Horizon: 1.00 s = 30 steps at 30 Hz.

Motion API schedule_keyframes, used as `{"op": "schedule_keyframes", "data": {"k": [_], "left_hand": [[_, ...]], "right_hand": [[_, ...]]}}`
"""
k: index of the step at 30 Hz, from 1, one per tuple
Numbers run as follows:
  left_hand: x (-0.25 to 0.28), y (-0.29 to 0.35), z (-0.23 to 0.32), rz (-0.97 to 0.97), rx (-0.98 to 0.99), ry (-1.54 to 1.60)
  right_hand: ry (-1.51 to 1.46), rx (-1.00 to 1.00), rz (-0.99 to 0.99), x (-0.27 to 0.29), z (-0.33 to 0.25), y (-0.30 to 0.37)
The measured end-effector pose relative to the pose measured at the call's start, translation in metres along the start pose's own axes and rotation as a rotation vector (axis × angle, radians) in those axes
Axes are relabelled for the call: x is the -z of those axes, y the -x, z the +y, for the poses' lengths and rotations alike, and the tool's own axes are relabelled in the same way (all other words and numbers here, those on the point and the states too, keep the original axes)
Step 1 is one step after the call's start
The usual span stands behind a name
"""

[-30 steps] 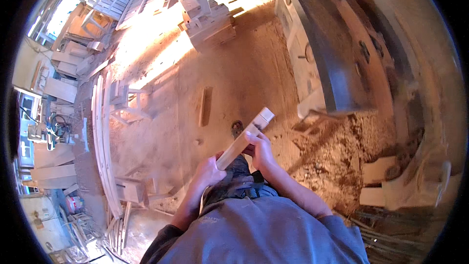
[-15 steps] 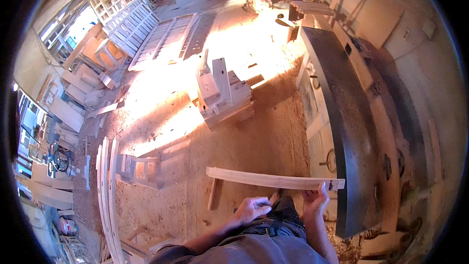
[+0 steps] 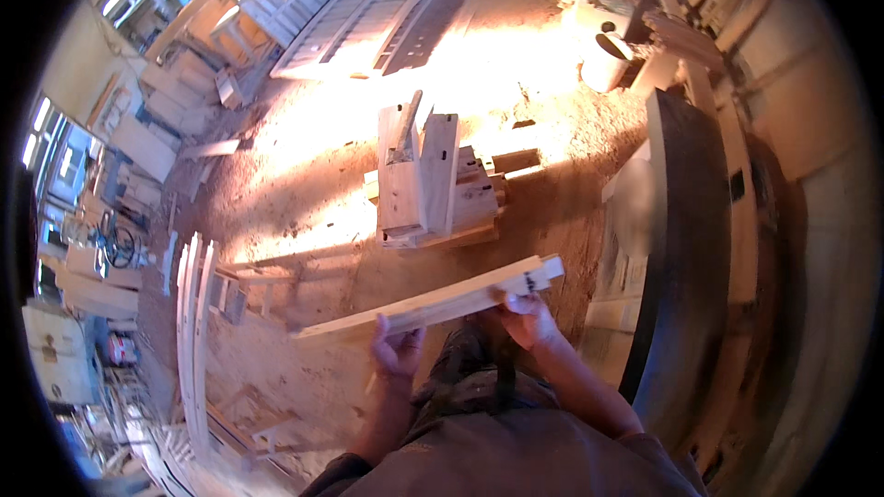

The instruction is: The person uses an angle grinder to sand the surface of a wooden plank, then carries the plank to a larger wooden assembly and uses a hammer to drive it into position.

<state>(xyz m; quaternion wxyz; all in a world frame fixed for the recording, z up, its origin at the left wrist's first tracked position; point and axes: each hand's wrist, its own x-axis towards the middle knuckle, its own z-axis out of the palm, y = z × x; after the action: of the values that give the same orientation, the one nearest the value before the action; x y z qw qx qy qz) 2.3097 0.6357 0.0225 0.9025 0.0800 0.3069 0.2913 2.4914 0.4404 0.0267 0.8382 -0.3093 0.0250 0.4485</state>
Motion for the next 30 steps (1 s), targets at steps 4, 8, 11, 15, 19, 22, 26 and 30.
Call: {"op": "schedule_keyframes", "data": {"k": [4, 8, 11, 15, 19, 22, 26, 30], "left_hand": [[-0.023, -0.052, 0.030, 0.110, -0.184, 0.010], [0.001, -0.108, 0.055, 0.313, -0.422, -0.024], [-0.012, -0.119, 0.070, 0.507, -0.519, 0.042], [0.001, -0.119, 0.077, 0.624, -0.667, 0.048], [-0.021, -0.107, 0.057, 0.636, -0.707, 0.034], [-0.029, -0.102, 0.023, 0.784, -0.752, 0.016], [-0.064, -0.090, -0.030, 1.014, -0.827, -0.015], [-0.121, -0.092, -0.090, 1.208, -0.885, -0.078]], "right_hand": [[0.298, -0.322, 0.034, 0.007, -0.026, -0.077], [0.860, -0.510, 0.228, 0.039, -0.059, -0.137], [1.240, -0.316, 0.088, 0.064, -0.086, -0.195], [1.651, -0.128, -0.154, 0.074, -0.100, -0.309], [1.979, 0.120, -0.395, -0.003, -0.102, -0.435], [2.113, 0.361, -0.601, -0.034, -0.090, -0.526], [2.503, 0.434, -0.916, -0.067, -0.072, -0.621], [2.815, 0.399, -1.091, -0.070, -0.068, -0.689]]}}
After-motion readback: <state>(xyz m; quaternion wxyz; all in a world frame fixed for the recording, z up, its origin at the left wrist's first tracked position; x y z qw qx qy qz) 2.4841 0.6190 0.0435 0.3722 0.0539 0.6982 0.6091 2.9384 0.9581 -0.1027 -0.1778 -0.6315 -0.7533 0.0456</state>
